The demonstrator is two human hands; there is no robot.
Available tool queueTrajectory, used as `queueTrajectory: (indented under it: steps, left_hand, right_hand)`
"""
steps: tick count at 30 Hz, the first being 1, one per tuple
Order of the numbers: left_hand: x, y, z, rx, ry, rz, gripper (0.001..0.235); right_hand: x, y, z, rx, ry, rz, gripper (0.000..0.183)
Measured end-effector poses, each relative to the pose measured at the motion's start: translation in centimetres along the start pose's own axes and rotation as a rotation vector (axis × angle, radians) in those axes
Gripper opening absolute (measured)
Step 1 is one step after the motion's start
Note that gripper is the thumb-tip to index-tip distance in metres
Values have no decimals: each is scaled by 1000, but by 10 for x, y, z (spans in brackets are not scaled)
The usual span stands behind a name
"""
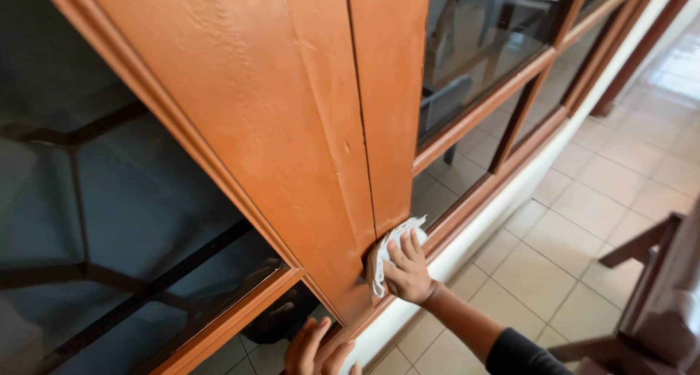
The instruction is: The person cleans a window and its frame by wiping the wooden frame and glass surfaces with a cloth, folding the cloth periodically.
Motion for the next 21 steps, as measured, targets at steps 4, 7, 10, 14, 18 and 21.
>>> queueTrajectory:
  steps: [4, 7, 10, 14, 18, 21]
  left_hand:
    - [-31, -32, -16, 54, -136, -78, 21]
    - [-48, -72, -45, -35, -166, -149, 18]
    - [-53, -89, -59, -1, -179, -205, 17]
    - [-55, -101, -52, 85, -173, -263, 19]
    - [-65, -125, -68, 195, -227, -250, 21]
    - [-83, -165, -94, 147, -192, -267, 23]
  right_hand:
    - [-67, -121, -14, -73, -27, -95, 37]
    - [-125, -204, -8, -68, -11, -59, 42]
    - [-124, -199, -3, -91, 7, 38, 50]
    - [-70, -107, -8, -177, 79, 182, 60]
    - [-95, -144, -20, -243, 145, 280, 58]
    - [-152, -244, -23, -283, 166, 270, 66]
Point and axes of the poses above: each hand's wrist, its own y-axis away from the middle knuckle, its own x-axis out of the palm, z = x × y, the point moved 4 cm from there along -y, towards the middle knuckle, and after that the axes turned 2 degrees about z, right-handed, at the moved point
